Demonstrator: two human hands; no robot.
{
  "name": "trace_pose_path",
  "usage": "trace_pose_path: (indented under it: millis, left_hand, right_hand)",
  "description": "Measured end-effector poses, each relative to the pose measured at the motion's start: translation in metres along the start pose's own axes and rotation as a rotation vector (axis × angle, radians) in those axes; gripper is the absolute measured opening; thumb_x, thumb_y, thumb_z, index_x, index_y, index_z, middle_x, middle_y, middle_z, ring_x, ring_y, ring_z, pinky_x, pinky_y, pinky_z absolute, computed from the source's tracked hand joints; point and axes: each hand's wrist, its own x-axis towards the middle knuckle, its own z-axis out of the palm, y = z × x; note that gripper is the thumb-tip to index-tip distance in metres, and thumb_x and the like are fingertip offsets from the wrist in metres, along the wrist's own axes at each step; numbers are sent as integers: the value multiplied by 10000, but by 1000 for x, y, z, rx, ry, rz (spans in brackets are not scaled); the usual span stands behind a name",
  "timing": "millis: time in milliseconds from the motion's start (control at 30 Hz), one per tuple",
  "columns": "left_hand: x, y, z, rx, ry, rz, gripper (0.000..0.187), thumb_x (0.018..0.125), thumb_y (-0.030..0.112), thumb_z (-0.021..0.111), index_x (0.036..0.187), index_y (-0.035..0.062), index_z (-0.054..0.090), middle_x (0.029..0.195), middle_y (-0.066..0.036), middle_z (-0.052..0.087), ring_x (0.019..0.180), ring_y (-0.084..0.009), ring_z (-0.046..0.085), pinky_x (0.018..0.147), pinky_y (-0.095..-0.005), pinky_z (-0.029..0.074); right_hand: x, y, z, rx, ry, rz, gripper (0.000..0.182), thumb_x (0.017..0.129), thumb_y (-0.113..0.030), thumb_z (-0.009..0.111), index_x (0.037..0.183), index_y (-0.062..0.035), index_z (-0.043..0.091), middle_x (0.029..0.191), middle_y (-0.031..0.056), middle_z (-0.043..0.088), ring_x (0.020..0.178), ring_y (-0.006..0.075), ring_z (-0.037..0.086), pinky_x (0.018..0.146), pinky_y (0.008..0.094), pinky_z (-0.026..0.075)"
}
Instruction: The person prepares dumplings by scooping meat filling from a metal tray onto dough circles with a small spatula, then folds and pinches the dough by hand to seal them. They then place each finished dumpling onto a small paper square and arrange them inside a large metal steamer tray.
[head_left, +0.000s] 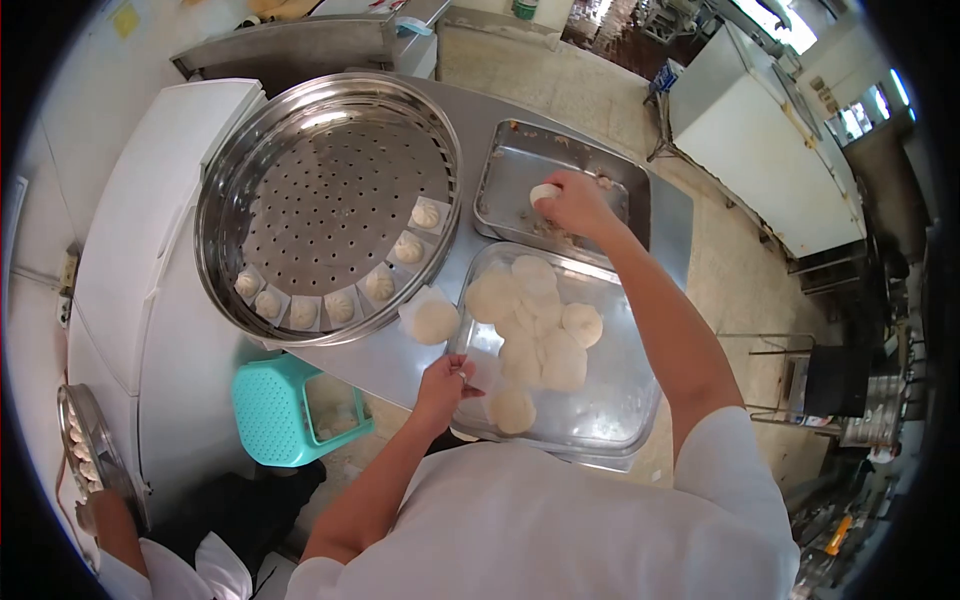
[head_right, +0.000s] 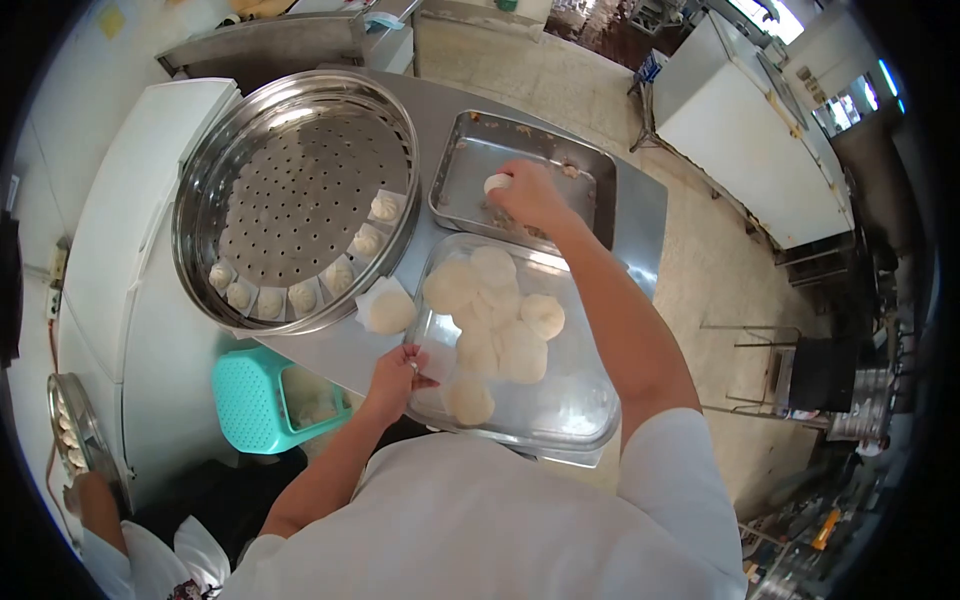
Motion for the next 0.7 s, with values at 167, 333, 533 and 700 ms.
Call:
trace_pose_path:
  millis: [167, 333, 533, 700]
  left_hand:
    - [-6, 19, 3, -107, -9, -117, 221, 1043, 116, 531, 1199, -37, 564, 1123, -136, 665, 975, -243, 701, 867, -405, 628]
    - [1, 18, 3, -151, -50, -131, 315, 1035, 102, 531, 1309, -48, 576, 1211, -159, 668, 1029, -269, 703, 907, -417, 618]
    - [1, 34, 10, -257, -68, -176, 367, 1018, 89, 540, 1326, -112, 558, 1253, -181, 654, 1091, -306, 683, 983, -452, 580]
    - [3, 43, 13, -362, -67, -38, 337, 1006, 87, 541, 1279, -110, 561, 1250, -178, 654, 1152, -313, 660, 998, -465, 562]
  right_hand:
    - [54, -9, 39, -191, -193, -33, 307, 785, -161, 715, 1041, 7, 737, 1037, 249, 738, 993, 404, 711, 882, 463, 565]
    - [76, -1, 74, -505, -356, -176, 285, 808, -117, 682, 1072, -15, 716, 1070, 250, 722, 1049, 400, 696, 906, 494, 566]
    - [66, -2, 56, -473, -490, -141, 292, 815, -127, 689, 1092, -40, 720, 1094, 227, 724, 1059, 397, 691, 907, 488, 564]
    - [50, 15, 31, -6, -173, -67, 386, 807, -159, 746, 1159, -11, 696, 966, 146, 739, 867, 237, 715, 774, 379, 560]
